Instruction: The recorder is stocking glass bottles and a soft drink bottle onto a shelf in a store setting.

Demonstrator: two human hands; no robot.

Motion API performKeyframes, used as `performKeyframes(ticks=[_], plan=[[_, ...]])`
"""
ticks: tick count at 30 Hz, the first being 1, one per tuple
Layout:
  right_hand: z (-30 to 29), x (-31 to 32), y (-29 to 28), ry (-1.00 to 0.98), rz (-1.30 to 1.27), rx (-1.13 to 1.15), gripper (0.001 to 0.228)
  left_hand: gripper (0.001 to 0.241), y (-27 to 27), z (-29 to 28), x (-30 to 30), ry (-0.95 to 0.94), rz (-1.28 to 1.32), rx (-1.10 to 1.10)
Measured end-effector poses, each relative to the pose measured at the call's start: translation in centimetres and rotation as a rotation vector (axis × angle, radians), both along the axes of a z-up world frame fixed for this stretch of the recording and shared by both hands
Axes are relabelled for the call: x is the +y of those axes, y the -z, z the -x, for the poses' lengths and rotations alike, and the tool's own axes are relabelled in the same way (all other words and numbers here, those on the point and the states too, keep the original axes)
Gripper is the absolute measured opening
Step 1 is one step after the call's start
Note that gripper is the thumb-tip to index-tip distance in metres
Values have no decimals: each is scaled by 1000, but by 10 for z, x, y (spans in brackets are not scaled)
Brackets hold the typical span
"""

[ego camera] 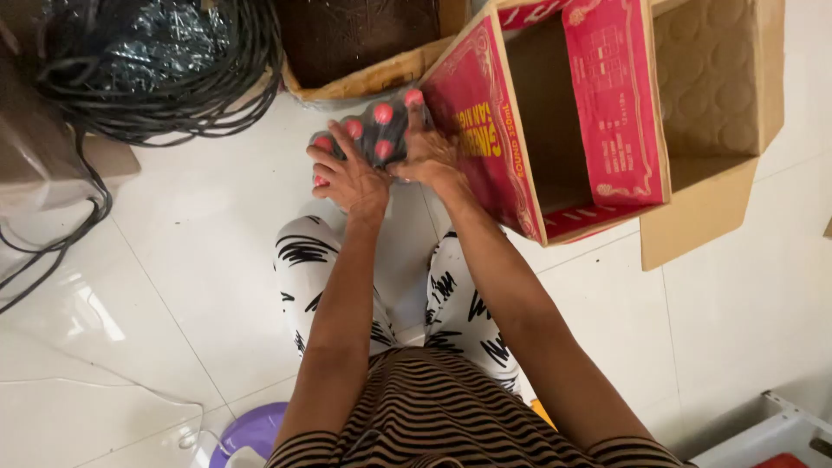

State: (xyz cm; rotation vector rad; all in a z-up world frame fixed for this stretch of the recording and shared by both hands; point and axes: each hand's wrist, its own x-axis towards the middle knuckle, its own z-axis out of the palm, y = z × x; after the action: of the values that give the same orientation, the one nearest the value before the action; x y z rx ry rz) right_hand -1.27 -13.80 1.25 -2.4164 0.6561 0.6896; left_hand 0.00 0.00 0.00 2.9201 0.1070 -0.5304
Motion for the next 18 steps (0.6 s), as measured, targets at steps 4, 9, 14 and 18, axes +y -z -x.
performKeyframes(ticks=[4,9,14,18], plan=[[-3,15,-12,-26,140,26,140,140,-2,-1,11,-69,120,-32],[-7,14,-6,-6,165,36,133,135,-6,-9,11,-67,41,-141],[-12,21,-8,43,200,5,134,138,-16,-16,6,-74,99,3],[-11,27,21,28,304,-106,140,142,-3,-15,10,-94,129,-3]])
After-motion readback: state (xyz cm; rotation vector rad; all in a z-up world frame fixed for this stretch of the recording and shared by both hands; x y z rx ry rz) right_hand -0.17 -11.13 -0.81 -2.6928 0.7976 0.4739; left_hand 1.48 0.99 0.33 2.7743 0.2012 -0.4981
